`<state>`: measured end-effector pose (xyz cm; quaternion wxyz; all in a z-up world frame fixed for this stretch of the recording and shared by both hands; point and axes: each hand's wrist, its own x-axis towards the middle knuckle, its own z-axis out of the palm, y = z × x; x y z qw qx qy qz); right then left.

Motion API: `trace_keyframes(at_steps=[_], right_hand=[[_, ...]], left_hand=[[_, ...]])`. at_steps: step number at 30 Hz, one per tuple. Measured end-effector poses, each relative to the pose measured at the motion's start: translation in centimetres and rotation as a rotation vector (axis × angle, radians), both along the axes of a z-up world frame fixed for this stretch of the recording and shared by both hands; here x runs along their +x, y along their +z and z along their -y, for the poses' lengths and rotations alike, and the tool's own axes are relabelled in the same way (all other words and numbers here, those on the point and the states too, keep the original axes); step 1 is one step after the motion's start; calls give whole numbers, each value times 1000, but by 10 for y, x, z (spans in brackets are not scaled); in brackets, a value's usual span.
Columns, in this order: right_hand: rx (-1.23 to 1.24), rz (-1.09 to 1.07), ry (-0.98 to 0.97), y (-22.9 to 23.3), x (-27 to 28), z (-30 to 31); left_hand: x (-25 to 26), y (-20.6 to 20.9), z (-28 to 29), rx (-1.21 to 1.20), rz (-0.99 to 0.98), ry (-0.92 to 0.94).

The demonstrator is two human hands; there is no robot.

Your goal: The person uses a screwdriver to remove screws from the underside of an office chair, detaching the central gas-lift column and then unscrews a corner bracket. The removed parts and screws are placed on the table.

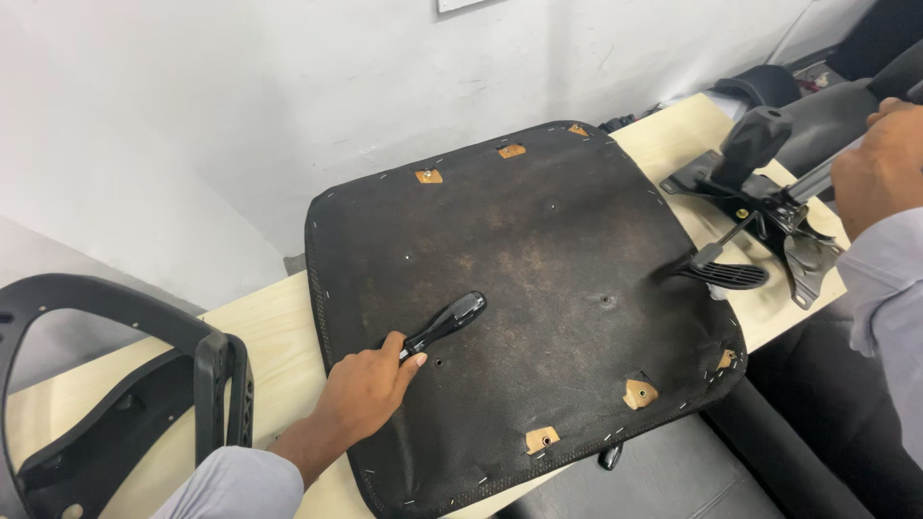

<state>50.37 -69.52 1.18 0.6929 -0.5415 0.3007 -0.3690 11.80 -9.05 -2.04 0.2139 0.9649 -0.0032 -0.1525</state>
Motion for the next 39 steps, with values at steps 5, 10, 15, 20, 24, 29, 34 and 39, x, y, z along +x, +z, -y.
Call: trace_keyframes(at_steps=[5,10,15,20,24,29,34,39], right_hand=[[54,37,-19,-6,9,6],[-29,82,49,-21,3,9],[-305,95,96,-30,-8,17],[-604,-291,43,-11,-36,1],[-723,-443,166,24,-76,-16],[-613,-510,85,39,-91,-50],[-601,-482,78,34,-92,-57],[-601,-450,107,38,-79,-71]], left_hand=[[1,0,-1,-34,94,-13],[1,0,2,8,62,-6],[0,5,6,12,70,1],[-8,9,6,12,58,9],[-15,7,9,67,57,-9],[-18,4,7,40,194,-33],[-16,4,10,48,137,-28],[-13,7,8,35,117,-8]])
